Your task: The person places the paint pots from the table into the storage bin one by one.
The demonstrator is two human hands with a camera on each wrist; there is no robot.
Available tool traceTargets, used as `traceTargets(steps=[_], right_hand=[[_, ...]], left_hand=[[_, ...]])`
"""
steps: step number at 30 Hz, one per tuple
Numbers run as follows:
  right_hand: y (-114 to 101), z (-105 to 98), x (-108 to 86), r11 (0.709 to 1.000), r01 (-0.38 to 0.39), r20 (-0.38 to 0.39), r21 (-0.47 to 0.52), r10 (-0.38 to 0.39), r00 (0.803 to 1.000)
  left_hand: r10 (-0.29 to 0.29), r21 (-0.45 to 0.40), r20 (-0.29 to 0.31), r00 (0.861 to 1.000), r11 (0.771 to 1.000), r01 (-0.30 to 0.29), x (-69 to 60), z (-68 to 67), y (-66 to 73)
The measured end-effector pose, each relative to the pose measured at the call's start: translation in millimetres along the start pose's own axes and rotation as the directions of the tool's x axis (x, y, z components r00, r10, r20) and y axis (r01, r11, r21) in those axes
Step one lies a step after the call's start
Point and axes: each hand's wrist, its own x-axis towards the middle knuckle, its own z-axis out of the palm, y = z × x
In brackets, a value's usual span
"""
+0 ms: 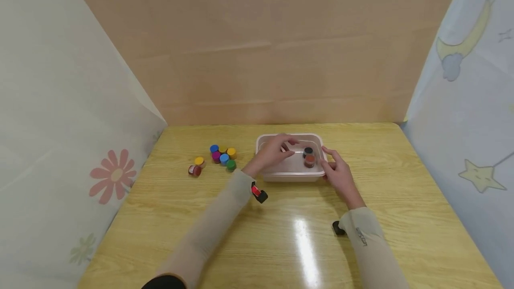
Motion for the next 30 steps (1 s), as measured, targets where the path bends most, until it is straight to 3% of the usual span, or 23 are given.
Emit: traceTargets(steps=[7,15,24,30], right_hand=[[-0.8,-1.5,0.7,1.0,0.003,0.002,0.013,-0.003,1.0],[-1.1,-1.0,-0.6,1.0,-0.01,0.004,0.005,0.01,1.0],[-3.9,-0.4,-1.8,1.0,-0.022,0.005,-0.012,0.022,1.0],[-4.2,-1.2,-0.8,1.0,-0.027,0.015,-0.009,0.027,1.0]], left_hand=[[-0.02,0.053,-0.062,0.998,0.998,0.023,-26.5,-27.6,-9.8],[-0.049,0.008,-0.11,0.993,0.999,0.05,-63.6,-53.8,-27.7],[-0.118,0.034,-0.18,0.976,0.991,0.126,-106.2,-76.4,-52.9],[-0.11,0.06,-0.226,0.968,0.99,0.126,-128.3,-87.8,-70.3]])
